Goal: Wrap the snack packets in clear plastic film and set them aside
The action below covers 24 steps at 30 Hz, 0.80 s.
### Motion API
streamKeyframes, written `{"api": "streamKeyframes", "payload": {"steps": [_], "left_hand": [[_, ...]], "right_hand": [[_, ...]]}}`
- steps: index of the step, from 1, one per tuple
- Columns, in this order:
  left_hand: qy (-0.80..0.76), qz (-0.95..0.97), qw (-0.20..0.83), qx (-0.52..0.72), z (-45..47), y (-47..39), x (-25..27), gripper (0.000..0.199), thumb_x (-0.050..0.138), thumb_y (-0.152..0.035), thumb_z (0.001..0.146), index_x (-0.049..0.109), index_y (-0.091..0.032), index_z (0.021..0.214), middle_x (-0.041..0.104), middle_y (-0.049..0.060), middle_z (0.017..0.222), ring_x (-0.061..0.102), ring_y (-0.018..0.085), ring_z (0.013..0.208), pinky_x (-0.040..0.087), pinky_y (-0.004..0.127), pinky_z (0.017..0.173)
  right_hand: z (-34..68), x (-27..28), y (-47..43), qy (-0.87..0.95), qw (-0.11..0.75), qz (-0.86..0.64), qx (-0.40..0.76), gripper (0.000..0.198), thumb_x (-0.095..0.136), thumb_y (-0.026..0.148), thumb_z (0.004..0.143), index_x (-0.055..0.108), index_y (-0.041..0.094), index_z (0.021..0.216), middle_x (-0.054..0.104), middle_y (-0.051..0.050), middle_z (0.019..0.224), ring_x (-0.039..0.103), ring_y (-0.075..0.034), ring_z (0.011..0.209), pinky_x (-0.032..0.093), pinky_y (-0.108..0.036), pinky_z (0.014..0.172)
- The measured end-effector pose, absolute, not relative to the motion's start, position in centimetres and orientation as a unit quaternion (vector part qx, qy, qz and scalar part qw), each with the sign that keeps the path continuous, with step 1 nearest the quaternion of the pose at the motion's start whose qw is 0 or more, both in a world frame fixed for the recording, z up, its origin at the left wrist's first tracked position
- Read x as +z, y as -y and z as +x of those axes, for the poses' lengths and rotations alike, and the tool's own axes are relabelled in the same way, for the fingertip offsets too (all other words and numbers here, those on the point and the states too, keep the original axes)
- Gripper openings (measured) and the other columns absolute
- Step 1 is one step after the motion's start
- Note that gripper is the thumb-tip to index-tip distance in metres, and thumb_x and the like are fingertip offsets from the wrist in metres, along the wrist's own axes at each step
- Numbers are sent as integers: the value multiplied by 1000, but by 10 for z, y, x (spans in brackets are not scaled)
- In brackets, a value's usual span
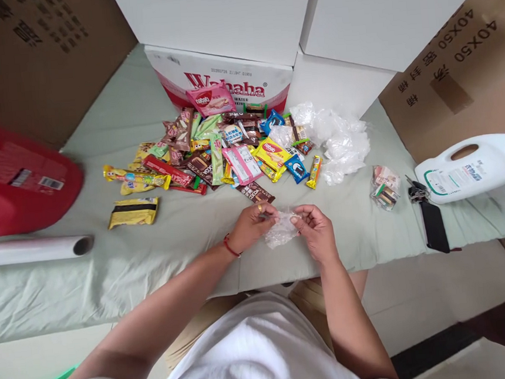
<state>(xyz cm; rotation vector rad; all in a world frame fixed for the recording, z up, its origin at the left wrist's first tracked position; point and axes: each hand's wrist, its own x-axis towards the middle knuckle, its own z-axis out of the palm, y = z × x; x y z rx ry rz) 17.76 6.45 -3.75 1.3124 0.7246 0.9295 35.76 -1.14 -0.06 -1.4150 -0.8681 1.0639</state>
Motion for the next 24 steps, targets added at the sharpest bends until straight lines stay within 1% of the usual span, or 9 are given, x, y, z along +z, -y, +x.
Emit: {"api": "streamKeyframes", "payload": {"steps": [1, 3, 8, 12, 14, 17, 19, 21, 24], "left_hand": [[-330, 575, 622, 416, 178, -65, -39, 16, 76, -32, 81, 69, -18, 83, 64, 2, 84, 58, 14, 79, 46, 27, 71], [-346, 538, 624, 449, 178, -67, -40, 15, 74, -31, 82, 68, -18, 84, 63, 1, 81, 56, 14, 77, 44, 27, 72], [-332, 397, 688, 509, 178, -74, -41, 27, 82, -35, 74, 63, -19, 86, 64, -1, 82, 57, 12, 76, 44, 25, 73], [-309, 314, 742, 505, 176, -77, -39, 33, 83, -35, 72, 57, -20, 86, 66, 0, 86, 61, 14, 80, 47, 28, 75], [-319, 361, 714, 508, 174, -76, -37, 35, 83, -28, 70, 59, -21, 94, 67, 2, 95, 64, 16, 89, 49, 29, 80], [-343, 513, 607, 501, 171, -73, -34, 48, 83, -17, 65, 64, -22, 109, 67, 3, 104, 64, 19, 99, 49, 31, 88], [-352, 588, 560, 466, 171, -71, -33, 31, 79, -20, 74, 67, -22, 103, 69, 3, 96, 64, 18, 91, 49, 31, 85], [-375, 594, 556, 444, 171, -70, -34, 12, 71, -29, 85, 66, -21, 91, 66, 0, 80, 60, 15, 75, 46, 29, 74], [-402, 487, 609, 479, 171, -73, -36, 26, 66, -46, 92, 59, -21, 88, 58, -3, 70, 49, 12, 62, 40, 26, 62]], "right_hand": [[358, -1, 11, 371, 549, -595, 455, 35, 92, 40, 69, 76, 24, 95, 62, 3, 76, 53, -12, 65, 48, -24, 57], [359, -3, 11, 358, 549, -596, 464, 37, 94, 39, 65, 75, 23, 93, 63, 3, 76, 55, -11, 65, 49, -25, 60], [363, -7, 16, 238, 591, -591, 494, 39, 97, 39, 60, 73, 22, 86, 60, 4, 75, 49, -8, 61, 45, -22, 56], [363, -5, 20, 210, 588, -582, 521, 39, 98, 37, 58, 74, 22, 86, 56, 4, 71, 46, -8, 62, 43, -20, 53], [363, -3, 20, 226, 582, -588, 514, 38, 97, 38, 59, 75, 22, 86, 56, 4, 71, 45, -8, 61, 41, -20, 51], [361, 1, 20, 257, 565, -601, 504, 36, 96, 39, 62, 75, 22, 86, 57, 4, 72, 43, -7, 57, 38, -20, 48], [360, 2, 19, 273, 550, -605, 507, 34, 95, 39, 63, 75, 22, 85, 56, 5, 71, 42, -7, 55, 36, -21, 47], [360, 3, 18, 279, 549, -603, 507, 33, 94, 40, 65, 75, 22, 85, 55, 5, 69, 42, -7, 55, 36, -22, 48], [365, 1, 16, 267, 563, -608, 492, 35, 93, 41, 64, 74, 22, 85, 54, 4, 69, 42, -8, 59, 36, -22, 49]]}}
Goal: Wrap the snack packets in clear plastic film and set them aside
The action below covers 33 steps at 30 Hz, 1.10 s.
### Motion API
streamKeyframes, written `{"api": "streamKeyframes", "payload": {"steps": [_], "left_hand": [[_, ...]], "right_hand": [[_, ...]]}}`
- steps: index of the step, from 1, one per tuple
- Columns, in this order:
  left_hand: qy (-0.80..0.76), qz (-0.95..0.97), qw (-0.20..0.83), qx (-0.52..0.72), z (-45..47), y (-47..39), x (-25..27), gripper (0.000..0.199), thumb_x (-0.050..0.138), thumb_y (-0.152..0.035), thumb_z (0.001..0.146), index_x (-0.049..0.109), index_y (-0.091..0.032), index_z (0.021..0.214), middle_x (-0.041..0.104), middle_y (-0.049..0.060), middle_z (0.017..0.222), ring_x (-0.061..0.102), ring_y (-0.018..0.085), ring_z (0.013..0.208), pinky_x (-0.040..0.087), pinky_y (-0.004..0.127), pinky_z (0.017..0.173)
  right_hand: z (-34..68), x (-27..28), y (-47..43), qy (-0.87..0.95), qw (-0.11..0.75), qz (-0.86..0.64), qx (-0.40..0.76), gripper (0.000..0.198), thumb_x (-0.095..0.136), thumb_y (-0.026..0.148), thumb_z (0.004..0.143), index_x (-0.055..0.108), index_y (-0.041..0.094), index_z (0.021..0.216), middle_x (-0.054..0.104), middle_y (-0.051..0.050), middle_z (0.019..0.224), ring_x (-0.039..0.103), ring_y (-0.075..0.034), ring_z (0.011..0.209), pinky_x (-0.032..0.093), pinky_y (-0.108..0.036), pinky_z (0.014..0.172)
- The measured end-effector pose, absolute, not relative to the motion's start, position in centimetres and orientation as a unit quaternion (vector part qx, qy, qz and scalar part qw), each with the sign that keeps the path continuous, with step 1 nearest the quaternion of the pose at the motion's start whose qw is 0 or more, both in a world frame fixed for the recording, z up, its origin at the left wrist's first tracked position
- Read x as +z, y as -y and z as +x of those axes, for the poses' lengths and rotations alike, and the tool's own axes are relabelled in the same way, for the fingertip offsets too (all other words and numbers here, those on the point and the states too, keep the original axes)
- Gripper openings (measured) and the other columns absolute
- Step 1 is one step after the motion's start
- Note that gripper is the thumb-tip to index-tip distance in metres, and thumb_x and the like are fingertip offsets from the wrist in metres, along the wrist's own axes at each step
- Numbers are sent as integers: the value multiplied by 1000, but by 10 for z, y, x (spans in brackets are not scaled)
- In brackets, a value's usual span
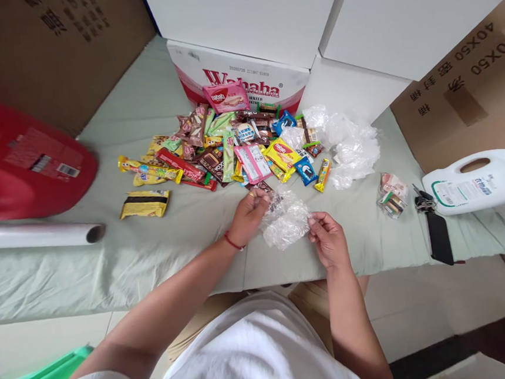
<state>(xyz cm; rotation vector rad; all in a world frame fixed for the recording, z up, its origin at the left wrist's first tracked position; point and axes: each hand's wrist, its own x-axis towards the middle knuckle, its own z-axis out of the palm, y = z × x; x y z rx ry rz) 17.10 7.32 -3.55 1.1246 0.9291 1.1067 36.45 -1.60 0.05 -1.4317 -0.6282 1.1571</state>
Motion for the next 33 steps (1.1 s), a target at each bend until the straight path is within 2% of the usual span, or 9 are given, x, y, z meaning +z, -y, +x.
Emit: {"api": "streamKeyframes", "payload": {"steps": [4, 8, 12, 15, 18, 22, 26, 29, 33], "left_hand": [[-376, 372, 667, 525, 172, -77, -33, 46, 73, -62, 84, 52, -22, 86, 52, -5, 69, 42, 9, 58, 34, 22, 53], [-319, 313, 743, 498, 174, -74, -26, 52, 79, -64, 79, 48, -23, 88, 44, -9, 64, 35, 7, 51, 28, 19, 46], [-301, 308, 756, 493, 174, -67, -17, 53, 77, -65, 80, 46, -24, 92, 59, -6, 79, 37, 5, 49, 28, 18, 42], [-304, 312, 764, 475, 173, -63, -14, 53, 75, -67, 81, 44, -26, 95, 67, -4, 89, 33, 3, 44, 24, 20, 40], [-323, 315, 766, 458, 173, -62, -15, 52, 75, -67, 80, 46, -27, 96, 69, -2, 89, 37, 6, 44, 24, 23, 40], [-345, 308, 744, 483, 173, -66, -18, 48, 76, -64, 80, 49, -28, 95, 71, 3, 96, 55, 12, 56, 37, 26, 45], [-344, 300, 736, 501, 174, -68, -17, 46, 76, -61, 81, 46, -27, 90, 69, 2, 94, 51, 10, 54, 34, 24, 43], [-338, 300, 744, 492, 177, -65, -15, 47, 76, -61, 81, 45, -27, 91, 69, 2, 96, 55, 11, 59, 37, 24, 45], [-329, 313, 757, 471, 180, -59, -16, 45, 77, -59, 80, 47, -28, 93, 68, 3, 94, 62, 15, 70, 46, 25, 54]], "right_hand": [[369, -5, 18, 255, 582, -645, 425, 37, 92, 42, 62, 74, 21, 86, 51, 5, 69, 41, -9, 60, 37, -22, 50], [358, -4, 25, 275, 572, -651, 416, 35, 86, 49, 71, 69, 23, 87, 51, 5, 68, 43, -10, 58, 35, -22, 47], [333, -2, 26, 280, 534, -658, 452, 47, 80, 64, 73, 68, 23, 93, 65, -1, 86, 53, -13, 66, 39, -22, 46], [314, -4, 22, 261, 506, -640, 516, 55, 83, 64, 69, 69, 22, 102, 68, -3, 91, 56, -13, 69, 40, -21, 45], [303, -7, 16, 230, 528, -607, 548, 48, 91, 51, 61, 71, 20, 93, 59, 3, 71, 48, -10, 60, 33, -19, 43], [303, -8, 17, 218, 561, -584, 544, 38, 92, 43, 58, 72, 20, 80, 52, 5, 65, 39, -8, 56, 27, -20, 43], [310, -6, 26, 217, 558, -618, 510, 41, 88, 55, 64, 71, 20, 77, 47, 6, 62, 29, -7, 53, 18, -22, 43], [308, -5, 27, 206, 518, -625, 547, 50, 83, 66, 67, 70, 19, 74, 44, 6, 60, 24, -7, 51, 12, -24, 43], [297, -4, 19, 201, 512, -597, 583, 54, 89, 66, 58, 65, 19, 71, 37, 9, 56, 20, -7, 51, 11, -24, 44]]}}
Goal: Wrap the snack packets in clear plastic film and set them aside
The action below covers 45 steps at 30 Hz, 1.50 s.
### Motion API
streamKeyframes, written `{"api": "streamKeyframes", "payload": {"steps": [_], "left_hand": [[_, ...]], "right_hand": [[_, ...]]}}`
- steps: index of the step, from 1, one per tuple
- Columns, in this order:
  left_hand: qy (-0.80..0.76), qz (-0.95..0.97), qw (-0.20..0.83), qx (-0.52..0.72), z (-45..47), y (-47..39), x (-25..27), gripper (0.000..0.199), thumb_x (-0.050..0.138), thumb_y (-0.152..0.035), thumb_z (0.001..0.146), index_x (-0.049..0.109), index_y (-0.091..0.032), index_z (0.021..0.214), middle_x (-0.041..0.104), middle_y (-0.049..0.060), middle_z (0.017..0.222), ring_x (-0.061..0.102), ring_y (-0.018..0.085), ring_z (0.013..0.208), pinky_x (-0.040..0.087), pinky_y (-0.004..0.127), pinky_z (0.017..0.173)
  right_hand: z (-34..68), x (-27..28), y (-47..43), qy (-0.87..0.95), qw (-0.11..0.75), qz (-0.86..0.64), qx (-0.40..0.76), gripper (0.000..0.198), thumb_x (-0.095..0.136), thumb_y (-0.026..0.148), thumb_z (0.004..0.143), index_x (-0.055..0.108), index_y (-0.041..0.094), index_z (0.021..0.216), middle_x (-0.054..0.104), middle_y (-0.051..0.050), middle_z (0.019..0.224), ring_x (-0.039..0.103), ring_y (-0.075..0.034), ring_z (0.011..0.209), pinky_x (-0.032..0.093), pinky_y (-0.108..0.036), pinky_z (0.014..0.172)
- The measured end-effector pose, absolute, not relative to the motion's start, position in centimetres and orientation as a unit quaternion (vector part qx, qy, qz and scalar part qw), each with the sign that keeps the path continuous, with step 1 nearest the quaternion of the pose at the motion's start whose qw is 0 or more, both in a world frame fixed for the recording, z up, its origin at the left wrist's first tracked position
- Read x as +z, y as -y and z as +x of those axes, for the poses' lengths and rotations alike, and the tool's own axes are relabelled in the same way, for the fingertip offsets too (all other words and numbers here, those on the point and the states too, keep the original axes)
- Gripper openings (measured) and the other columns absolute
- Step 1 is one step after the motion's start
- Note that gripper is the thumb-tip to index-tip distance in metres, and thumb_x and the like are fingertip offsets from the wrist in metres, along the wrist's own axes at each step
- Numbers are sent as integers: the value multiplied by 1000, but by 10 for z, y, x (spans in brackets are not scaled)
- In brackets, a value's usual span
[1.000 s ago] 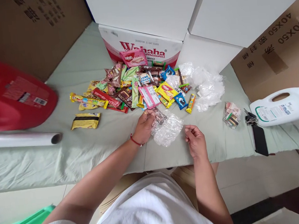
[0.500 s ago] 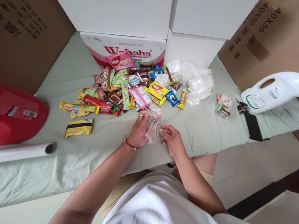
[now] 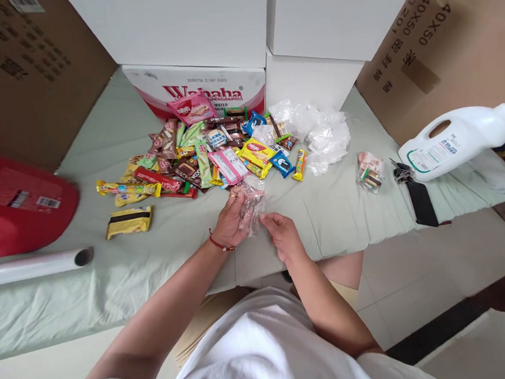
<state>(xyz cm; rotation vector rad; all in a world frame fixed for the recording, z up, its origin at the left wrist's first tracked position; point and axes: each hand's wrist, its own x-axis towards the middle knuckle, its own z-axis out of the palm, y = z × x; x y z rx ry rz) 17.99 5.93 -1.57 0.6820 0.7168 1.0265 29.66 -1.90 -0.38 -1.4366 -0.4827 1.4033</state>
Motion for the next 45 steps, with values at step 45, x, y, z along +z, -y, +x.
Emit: {"api": "streamKeyframes", "payload": {"steps": [45], "left_hand": [[-506, 295, 564, 582, 111, -55, -31, 41, 78, -53, 82, 49, -23, 83, 44, -10, 61, 37, 5, 43, 28, 18, 38]], "right_hand": [[392, 18, 81, 280, 581, -526, 554, 53, 89, 63, 63, 55, 23, 66, 72, -9, 131, 32, -5, 46, 34, -29, 46]]}}
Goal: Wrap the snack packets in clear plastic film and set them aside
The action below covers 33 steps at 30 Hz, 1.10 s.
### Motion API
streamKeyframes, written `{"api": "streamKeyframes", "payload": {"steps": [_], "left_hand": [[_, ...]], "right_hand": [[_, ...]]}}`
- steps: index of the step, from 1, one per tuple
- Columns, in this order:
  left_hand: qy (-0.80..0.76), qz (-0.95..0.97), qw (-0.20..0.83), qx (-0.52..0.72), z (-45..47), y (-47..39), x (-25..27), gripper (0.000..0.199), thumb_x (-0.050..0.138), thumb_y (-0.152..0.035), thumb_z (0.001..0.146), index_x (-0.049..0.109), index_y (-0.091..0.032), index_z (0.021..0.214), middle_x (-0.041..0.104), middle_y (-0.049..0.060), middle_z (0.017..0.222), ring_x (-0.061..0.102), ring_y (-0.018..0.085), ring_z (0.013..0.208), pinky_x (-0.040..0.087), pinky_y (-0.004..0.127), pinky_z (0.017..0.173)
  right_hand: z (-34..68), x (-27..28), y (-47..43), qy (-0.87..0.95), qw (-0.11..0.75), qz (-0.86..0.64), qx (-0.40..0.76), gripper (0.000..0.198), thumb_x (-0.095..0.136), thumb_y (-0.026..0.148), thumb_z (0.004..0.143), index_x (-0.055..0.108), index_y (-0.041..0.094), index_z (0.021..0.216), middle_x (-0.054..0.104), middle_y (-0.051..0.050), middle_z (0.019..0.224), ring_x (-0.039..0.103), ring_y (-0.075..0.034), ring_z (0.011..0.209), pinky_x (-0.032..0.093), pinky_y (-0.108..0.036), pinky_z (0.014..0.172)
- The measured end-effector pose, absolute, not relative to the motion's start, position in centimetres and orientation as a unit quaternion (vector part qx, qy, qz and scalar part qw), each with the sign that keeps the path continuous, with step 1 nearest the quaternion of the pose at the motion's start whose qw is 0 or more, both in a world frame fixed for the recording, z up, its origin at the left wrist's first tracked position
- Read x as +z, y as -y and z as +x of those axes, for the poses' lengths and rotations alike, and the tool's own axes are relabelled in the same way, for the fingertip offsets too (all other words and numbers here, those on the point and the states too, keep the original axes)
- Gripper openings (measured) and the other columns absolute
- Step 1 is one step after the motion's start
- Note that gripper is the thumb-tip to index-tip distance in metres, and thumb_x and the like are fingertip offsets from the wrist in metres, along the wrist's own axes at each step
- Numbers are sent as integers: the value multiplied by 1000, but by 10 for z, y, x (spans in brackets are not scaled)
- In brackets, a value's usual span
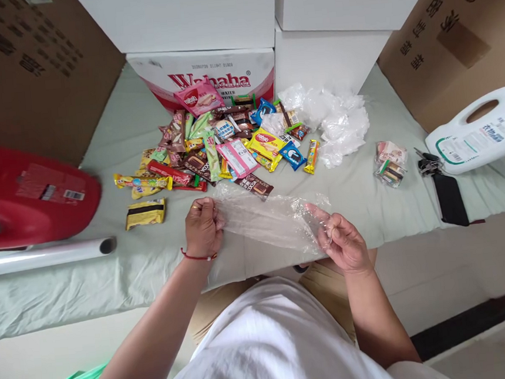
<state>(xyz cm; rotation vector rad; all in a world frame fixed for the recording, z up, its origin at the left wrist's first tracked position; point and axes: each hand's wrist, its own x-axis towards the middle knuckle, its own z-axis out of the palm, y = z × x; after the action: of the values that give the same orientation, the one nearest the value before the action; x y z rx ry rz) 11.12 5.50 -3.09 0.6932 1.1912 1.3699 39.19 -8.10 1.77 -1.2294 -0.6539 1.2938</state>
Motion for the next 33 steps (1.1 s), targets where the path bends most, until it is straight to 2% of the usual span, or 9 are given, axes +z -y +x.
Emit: {"api": "streamKeyframes", "payload": {"steps": [4, 7, 10, 14, 17, 21, 25, 28, 33], "left_hand": [[-573, 366, 449, 580, 104, -59, -17, 34, 80, -35, 79, 55, -23, 98, 59, -1, 89, 60, 12, 78, 47, 21, 61], [-597, 478, 284, 579, 107, -39, 10, 32, 80, -28, 78, 60, -22, 103, 59, 4, 110, 58, 17, 102, 49, 26, 80], [-515, 571, 400, 499, 123, -2, 36, 23, 66, -44, 92, 61, -22, 96, 61, 3, 93, 60, 18, 87, 50, 29, 77], [-525, 552, 505, 406, 151, 28, 37, 59, 82, -55, 72, 57, -20, 114, 62, 10, 113, 62, 25, 107, 54, 33, 80], [-576, 494, 544, 357, 161, 25, 19, 50, 78, -53, 73, 59, -20, 106, 65, 4, 97, 63, 20, 88, 51, 30, 74], [-563, 488, 565, 355, 160, 16, 2, 29, 64, -50, 85, 61, -21, 78, 57, -3, 70, 51, 14, 66, 43, 27, 65], [-541, 495, 564, 380, 159, 19, -3, 30, 64, -48, 87, 65, -21, 76, 60, -2, 70, 52, 14, 67, 42, 26, 65], [-520, 480, 584, 398, 159, 20, -8, 30, 68, -50, 87, 70, -21, 85, 68, 0, 79, 58, 15, 73, 46, 27, 70], [-516, 360, 610, 481, 149, 11, -15, 37, 71, -56, 86, 67, -20, 90, 73, 8, 113, 66, 16, 84, 53, 31, 79]], "right_hand": [[380, 27, 82, 385, 543, -545, 509, 42, 80, 61, 79, 61, 25, 71, 68, -10, 138, 57, -15, 60, 45, -33, 55], [361, 31, 80, 541, 472, -559, 414, 22, 75, 45, 90, 68, 26, 80, 66, -10, 142, 70, -29, 108, 53, -39, 81], [337, 25, 76, 680, 362, -560, 303, 10, 63, 31, 99, 69, 26, 92, 57, -10, 154, 69, -29, 115, 53, -40, 90], [313, 7, 75, 802, 222, -534, 150, 24, 46, 16, 104, 66, 22, 115, 55, -13, 156, 72, -23, 96, 53, -38, 76], [307, -2, 77, 833, 183, -506, 131, 25, 46, 14, 104, 66, 22, 117, 63, -12, 147, 72, -24, 95, 52, -38, 74], [314, 2, 82, 794, 272, -494, 228, 16, 51, 20, 103, 66, 23, 100, 69, -9, 138, 71, -20, 88, 53, -35, 75], [323, 3, 71, 577, 437, -634, 272, 23, 63, 37, 98, 61, 24, 118, 69, -10, 130, 59, -13, 64, 52, -30, 64], [324, -5, 55, 476, 448, -689, 313, 42, 75, 49, 87, 63, 22, 116, 72, -4, 101, 49, -12, 56, 47, -28, 57], [324, -7, 45, 422, 479, -673, 374, 29, 71, 50, 87, 66, 22, 96, 61, 2, 75, 48, -13, 60, 43, -25, 58]]}}
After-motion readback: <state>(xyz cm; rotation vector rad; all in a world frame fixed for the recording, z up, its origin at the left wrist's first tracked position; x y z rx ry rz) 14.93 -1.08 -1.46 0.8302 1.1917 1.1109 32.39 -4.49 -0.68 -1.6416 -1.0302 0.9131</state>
